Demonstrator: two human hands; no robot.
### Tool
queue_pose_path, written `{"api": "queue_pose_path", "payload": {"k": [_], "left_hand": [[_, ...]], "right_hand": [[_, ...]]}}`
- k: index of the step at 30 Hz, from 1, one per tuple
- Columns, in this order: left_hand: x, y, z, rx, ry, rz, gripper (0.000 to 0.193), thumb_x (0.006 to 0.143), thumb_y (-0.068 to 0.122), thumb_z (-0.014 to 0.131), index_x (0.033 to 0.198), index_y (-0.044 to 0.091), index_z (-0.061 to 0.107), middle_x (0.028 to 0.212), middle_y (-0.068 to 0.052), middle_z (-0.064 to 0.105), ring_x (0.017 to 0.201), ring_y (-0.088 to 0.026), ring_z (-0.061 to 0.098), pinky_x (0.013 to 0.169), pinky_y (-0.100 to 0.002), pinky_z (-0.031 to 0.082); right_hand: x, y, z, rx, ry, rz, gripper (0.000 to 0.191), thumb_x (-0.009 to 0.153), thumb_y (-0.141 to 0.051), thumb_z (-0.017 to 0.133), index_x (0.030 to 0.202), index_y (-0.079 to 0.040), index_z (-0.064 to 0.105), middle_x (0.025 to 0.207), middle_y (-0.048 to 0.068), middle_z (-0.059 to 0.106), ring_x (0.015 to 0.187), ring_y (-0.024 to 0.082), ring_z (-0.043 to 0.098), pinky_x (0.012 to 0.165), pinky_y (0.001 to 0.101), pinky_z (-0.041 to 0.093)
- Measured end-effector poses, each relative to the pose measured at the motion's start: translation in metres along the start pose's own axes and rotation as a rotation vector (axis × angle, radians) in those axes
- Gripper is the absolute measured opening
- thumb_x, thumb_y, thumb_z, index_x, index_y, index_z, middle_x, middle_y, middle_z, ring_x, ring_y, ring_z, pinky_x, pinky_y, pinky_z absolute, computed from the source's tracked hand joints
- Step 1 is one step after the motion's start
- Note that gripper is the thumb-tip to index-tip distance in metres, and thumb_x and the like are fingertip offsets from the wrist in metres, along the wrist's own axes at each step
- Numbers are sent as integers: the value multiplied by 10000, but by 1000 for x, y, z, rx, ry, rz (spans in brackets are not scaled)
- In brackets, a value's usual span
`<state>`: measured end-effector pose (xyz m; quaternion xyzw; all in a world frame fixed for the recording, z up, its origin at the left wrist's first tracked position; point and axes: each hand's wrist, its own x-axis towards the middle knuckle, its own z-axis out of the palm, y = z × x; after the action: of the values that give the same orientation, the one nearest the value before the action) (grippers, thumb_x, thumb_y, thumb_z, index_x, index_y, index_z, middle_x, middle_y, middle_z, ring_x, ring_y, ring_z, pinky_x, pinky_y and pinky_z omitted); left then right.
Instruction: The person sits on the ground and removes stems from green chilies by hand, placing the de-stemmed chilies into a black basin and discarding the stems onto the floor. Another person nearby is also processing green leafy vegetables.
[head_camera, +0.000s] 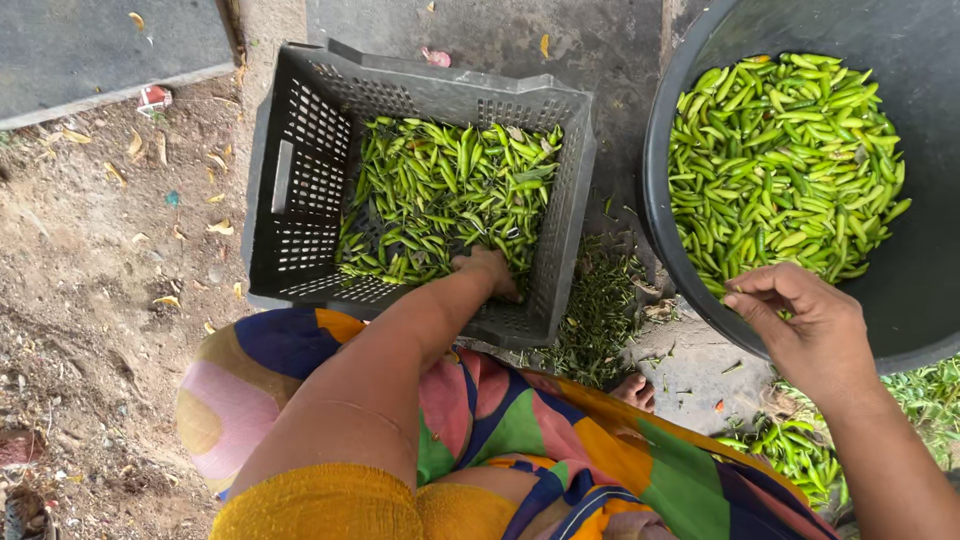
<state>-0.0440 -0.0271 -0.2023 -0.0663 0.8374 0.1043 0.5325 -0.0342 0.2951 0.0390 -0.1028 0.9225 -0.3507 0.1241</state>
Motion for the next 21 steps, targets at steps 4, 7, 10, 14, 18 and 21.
{"api": "queue_pose_path", "payload": {"k": [4, 7, 10, 14, 18, 21], "left_hand": [[-11, 5, -7, 56, -82, 41, 857, 713, 641, 839, 1377, 148, 617, 1438, -84, 584, 1308, -329, 554, 1034, -540, 483], [-13, 7, -5, 75, -133, 86, 755, 734, 603, 821, 1316, 143, 683, 1393, -82, 644, 1249, -326, 632, 1020, -497, 516], [-6, 4, 0, 95, -106, 161, 662, 762, 550, 809, 1269, 133, 723, 1353, -92, 674, 1223, -305, 662, 1000, -447, 554], [10, 5, 7, 288, -113, 305, 554, 847, 500, 723, 1256, 126, 748, 1329, -123, 704, 1202, -312, 690, 987, -435, 565], [9, 4, 6, 348, 7, 418, 547, 839, 496, 741, 1268, 158, 751, 1359, -124, 669, 1246, -310, 623, 1027, -426, 519], [-1, 5, -4, 481, -165, 352, 592, 835, 548, 739, 1280, 159, 724, 1381, -100, 654, 1217, -314, 640, 1003, -451, 535]], "right_hand": [[-1, 2, 2, 45, 2, 49, 133, 888, -45, 758, 1014, -26, 719, 965, 51, 749, 832, 96, 682, 746, 255, 560], [-4, 2, 2, 28, -26, 99, 126, 886, -66, 764, 1001, -32, 724, 915, 43, 755, 778, 103, 673, 719, 261, 551], [-7, 3, 2, -12, -85, 107, 103, 863, -75, 766, 956, -47, 732, 887, 40, 740, 771, 117, 688, 719, 272, 555], [-12, 9, 6, -31, -343, 148, 80, 797, -98, 783, 859, -61, 749, 845, 47, 709, 779, 164, 688, 701, 311, 572], [-19, 16, 17, -144, -600, 126, 146, 762, -176, 817, 849, -77, 753, 784, 64, 743, 748, 196, 723, 702, 342, 578], [-26, 16, 24, -180, -632, 214, 160, 758, -180, 807, 853, -66, 747, 779, 80, 745, 747, 231, 720, 710, 368, 569]]}}
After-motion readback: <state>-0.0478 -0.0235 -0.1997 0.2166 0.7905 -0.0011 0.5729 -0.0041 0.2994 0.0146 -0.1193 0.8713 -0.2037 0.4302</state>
